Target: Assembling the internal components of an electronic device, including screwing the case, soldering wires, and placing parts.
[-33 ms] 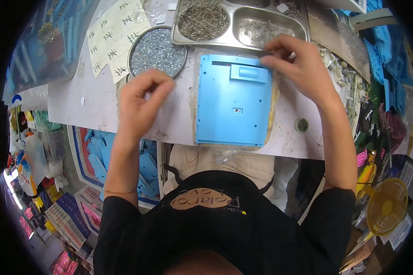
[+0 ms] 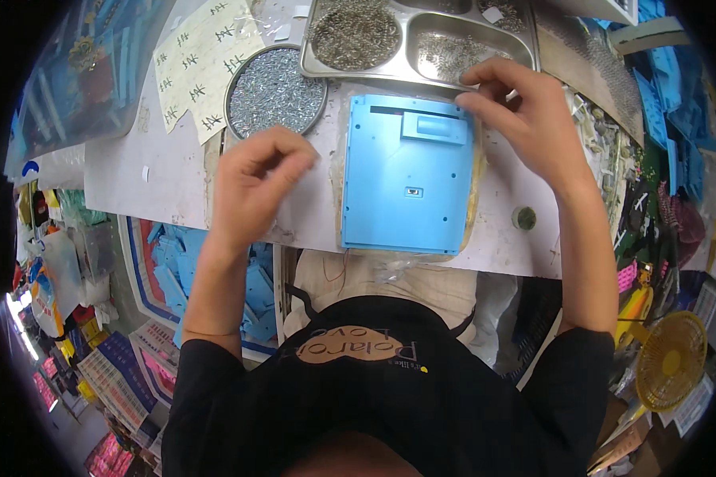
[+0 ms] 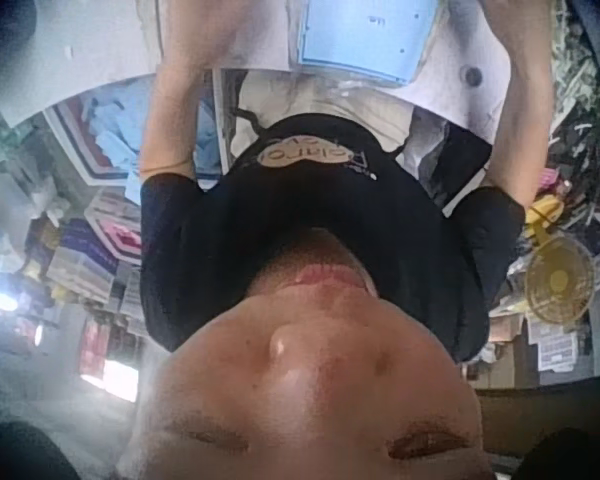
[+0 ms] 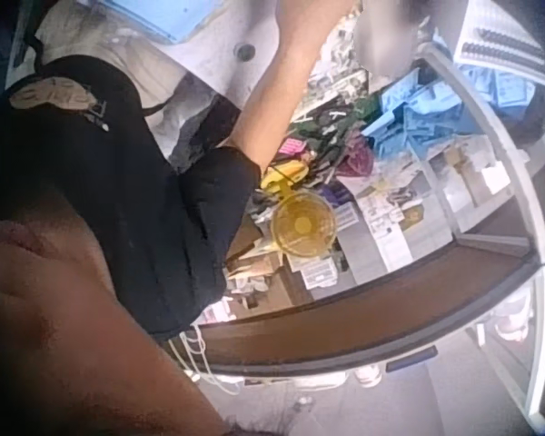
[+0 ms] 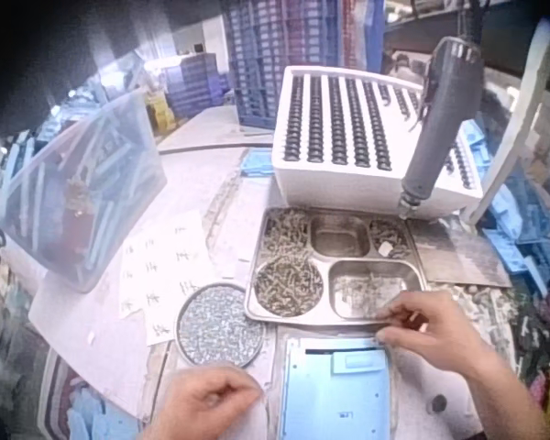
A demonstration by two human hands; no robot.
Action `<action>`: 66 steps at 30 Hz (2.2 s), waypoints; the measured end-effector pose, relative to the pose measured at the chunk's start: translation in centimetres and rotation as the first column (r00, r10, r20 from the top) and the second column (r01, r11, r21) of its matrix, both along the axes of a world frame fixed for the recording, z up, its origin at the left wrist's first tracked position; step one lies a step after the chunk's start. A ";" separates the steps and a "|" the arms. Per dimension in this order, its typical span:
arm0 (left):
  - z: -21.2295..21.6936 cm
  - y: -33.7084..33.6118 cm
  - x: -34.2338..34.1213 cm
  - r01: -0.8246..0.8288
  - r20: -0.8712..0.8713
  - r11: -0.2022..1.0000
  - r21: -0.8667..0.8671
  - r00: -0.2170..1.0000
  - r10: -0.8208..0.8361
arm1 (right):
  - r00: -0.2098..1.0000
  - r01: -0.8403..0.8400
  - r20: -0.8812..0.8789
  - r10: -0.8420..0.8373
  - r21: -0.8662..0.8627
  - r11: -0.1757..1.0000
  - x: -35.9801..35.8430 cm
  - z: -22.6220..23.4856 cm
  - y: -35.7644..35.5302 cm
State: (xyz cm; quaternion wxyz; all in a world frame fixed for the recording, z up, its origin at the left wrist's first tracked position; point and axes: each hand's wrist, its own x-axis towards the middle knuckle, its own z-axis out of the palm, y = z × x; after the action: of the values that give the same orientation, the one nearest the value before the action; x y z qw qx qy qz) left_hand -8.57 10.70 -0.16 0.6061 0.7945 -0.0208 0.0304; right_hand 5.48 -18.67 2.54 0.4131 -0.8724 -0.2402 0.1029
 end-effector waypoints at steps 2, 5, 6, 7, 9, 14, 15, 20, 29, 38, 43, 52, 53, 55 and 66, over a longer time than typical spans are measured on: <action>0.5 -1.5 -1.1 0.057 -0.064 0.974 -0.219 0.995 -0.073 | 0.984 -0.155 0.105 0.144 0.105 0.982 -2.3 1.8 1.5; 0.6 -3.2 -1.9 0.124 -0.092 0.869 -0.479 0.978 -0.190 | 0.946 -0.323 0.130 0.298 0.282 0.903 -6.4 2.8 3.9; 0.5 -3.7 -1.9 0.144 -0.088 0.823 -0.550 0.970 -0.228 | 0.950 -0.311 0.131 0.283 0.307 0.900 -7.2 2.6 4.2; 0.4 -4.1 -1.8 0.162 -0.085 0.788 -0.594 0.961 -0.261 | 0.954 -0.299 0.132 0.270 0.333 0.894 -7.9 2.2 4.4; 0.2 -4.7 -2.0 0.171 -0.087 0.724 -0.669 0.948 -0.305 | 0.960 -0.279 0.118 0.253 0.388 0.878 -8.6 1.4 4.4; 0.0 -5.8 -2.4 0.156 -0.078 0.710 -0.686 0.955 -0.286 | 0.978 -0.195 0.035 0.204 0.487 0.852 -9.8 0.5 4.0; 0.0 -5.9 -2.5 0.161 -0.065 0.712 -0.683 0.958 -0.279 | 0.978 -0.182 0.004 0.207 0.494 0.850 -10.0 0.5 4.0; 0.0 -6.0 -2.6 0.201 -0.027 0.747 -0.633 0.959 -0.281 | 0.965 -0.145 -0.116 0.235 0.512 0.847 -10.2 0.6 3.9; -0.1 -2.3 1.6 0.015 0.057 0.983 0.183 0.998 -0.025 | 0.917 0.182 -0.389 0.091 0.609 0.772 -7.9 0.6 0.4; 1.3 -2.2 5.1 0.176 -0.037 0.701 0.692 0.977 -0.208 | 0.893 0.242 -0.445 -0.073 0.338 0.909 -6.0 -0.3 -1.8; 2.0 -2.6 5.6 0.220 -0.108 0.585 0.781 0.969 -0.220 | 0.977 0.122 -0.199 -0.080 0.207 0.971 -6.9 -1.3 -1.2; 3.4 -3.5 3.5 0.052 0.109 0.683 0.728 0.976 -0.191 | 0.907 -0.131 0.394 0.146 -0.067 0.989 -7.1 -2.0 -0.8; 3.1 -4.1 2.9 0.041 0.183 0.735 0.677 0.958 -0.222 | 0.883 -0.128 0.441 0.160 -0.103 0.986 -7.1 -1.8 -0.8; 1.6 -6.2 1.6 0.033 0.328 0.827 0.561 0.909 -0.258 | 0.849 -0.142 0.492 0.193 -0.140 0.980 -7.0 -1.8 -0.8; -1.1 -10.6 0.4 0.042 0.441 0.707 0.706 0.755 -0.485 | 0.895 -0.266 0.386 0.223 0.061 0.962 -5.9 -3.0 -2.2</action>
State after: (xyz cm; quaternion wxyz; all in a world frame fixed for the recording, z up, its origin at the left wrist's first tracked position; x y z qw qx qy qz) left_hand -8.21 0.09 -1.21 0.2454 0.8903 -0.3401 0.1776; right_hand -0.43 -20.87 -0.44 0.3914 -0.8142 -0.4278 -0.0285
